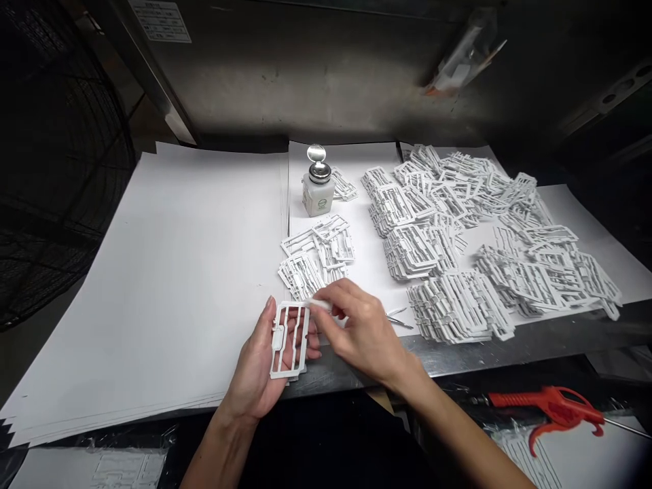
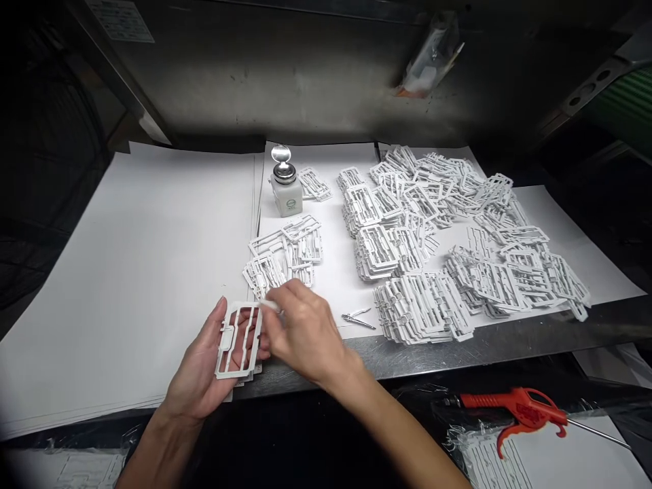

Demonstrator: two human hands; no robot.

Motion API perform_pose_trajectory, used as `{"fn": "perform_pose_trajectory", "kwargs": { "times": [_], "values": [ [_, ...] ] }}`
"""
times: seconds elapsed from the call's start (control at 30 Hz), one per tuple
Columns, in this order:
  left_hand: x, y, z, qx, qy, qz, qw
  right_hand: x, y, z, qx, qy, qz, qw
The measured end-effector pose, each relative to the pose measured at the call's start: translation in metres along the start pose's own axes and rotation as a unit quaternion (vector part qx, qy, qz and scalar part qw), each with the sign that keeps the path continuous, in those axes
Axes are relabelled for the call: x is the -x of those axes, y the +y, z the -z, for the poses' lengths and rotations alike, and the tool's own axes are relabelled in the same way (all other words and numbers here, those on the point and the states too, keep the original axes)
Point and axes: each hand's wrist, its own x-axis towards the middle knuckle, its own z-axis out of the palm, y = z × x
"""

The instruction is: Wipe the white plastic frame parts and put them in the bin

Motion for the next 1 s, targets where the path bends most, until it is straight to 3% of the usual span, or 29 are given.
{"fn": "perform_pose_trajectory", "kwargs": {
  "times": [0.2,0.37,0.7,0.83,1.0],
  "values": [
    [-0.003,0.003,0.004,-0.013,-0.039,0.022,0.999,0.011,0.006,0.017,-0.013,0.038,-0.023,0.999],
    [-0.006,0.002,0.004,0.057,-0.039,0.012,0.998,0.015,-0.002,0.010,-0.059,0.034,-0.011,0.998],
    [-0.010,0.006,0.002,0.118,-0.033,0.003,0.992,0.051,-0.005,-0.011,-0.109,-0.077,-0.037,0.990],
    [-0.008,0.004,0.001,0.113,-0.029,0.004,0.993,0.049,-0.013,-0.015,-0.117,-0.054,-0.010,0.992],
    [-0.005,0.005,0.001,0.114,-0.025,-0.013,0.993,0.044,-0.020,-0.020,-0.104,-0.093,0.009,0.990]
  ]
}}
